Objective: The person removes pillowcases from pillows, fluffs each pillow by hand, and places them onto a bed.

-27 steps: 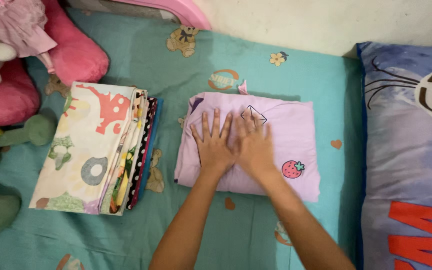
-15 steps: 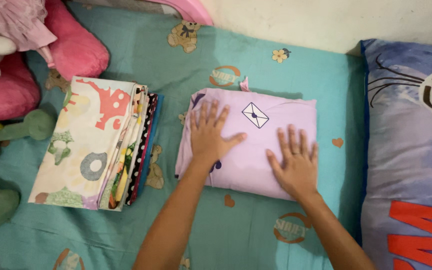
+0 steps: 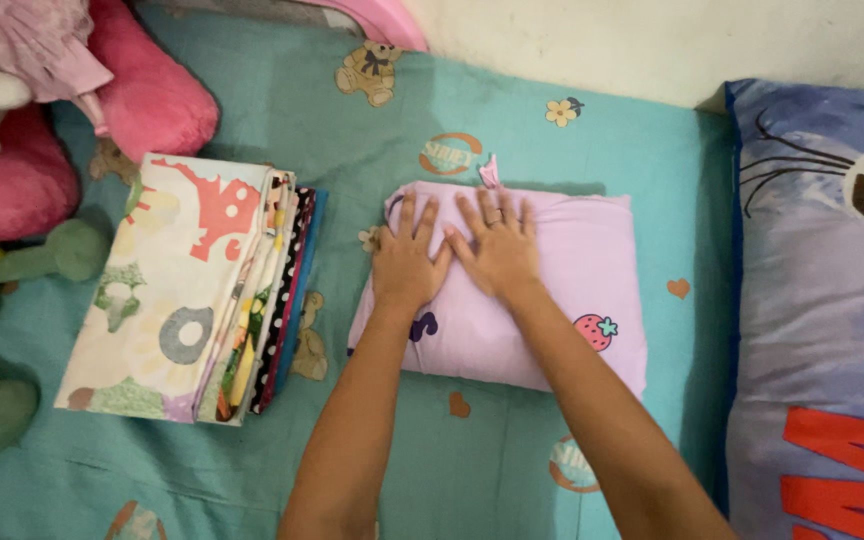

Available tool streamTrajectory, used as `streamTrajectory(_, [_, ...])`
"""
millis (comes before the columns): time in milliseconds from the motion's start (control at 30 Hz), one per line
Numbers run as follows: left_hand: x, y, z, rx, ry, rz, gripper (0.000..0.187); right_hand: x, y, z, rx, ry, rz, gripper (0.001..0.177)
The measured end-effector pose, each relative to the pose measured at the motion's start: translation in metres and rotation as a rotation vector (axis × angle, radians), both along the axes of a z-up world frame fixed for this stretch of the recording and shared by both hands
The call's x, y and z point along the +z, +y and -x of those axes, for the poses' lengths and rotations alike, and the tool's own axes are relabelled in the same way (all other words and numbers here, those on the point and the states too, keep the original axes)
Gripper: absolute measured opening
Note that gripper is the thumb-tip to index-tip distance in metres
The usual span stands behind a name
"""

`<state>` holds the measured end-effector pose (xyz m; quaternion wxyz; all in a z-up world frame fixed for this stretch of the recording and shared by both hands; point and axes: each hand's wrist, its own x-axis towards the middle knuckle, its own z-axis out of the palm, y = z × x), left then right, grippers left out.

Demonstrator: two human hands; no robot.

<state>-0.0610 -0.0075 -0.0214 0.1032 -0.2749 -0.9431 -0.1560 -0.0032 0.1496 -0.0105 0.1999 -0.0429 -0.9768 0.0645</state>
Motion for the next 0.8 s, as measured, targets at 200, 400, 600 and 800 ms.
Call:
streamTrajectory(200, [0.024, 0.004, -0.003, 0.024, -0.198, -0.031, 0.066, 0.023, 0.074, -0.037, -0.379, -0.352, 0.177, 0.074])
streamTrajectory(400, [0.055, 0.027, -0.025, 0.167, 0.135, 0.237, 0.066, 0.003, 0.094, -0.075, -0.492, -0.114, 0.251, 0.062])
streamTrajectory(600, [0.038, 0.08, -0.06, -0.202, -0.088, -0.086, 0.067, -0.006, 0.096, -0.075, -0.487, -0.089, 0.199, 0.059])
streamTrajectory(800, [0.03, 0.023, 0.019, 0.253, -0.17, -0.161, 0.062, -0.01, 0.097, -0.073, -0.495, -0.057, 0.163, 0.061])
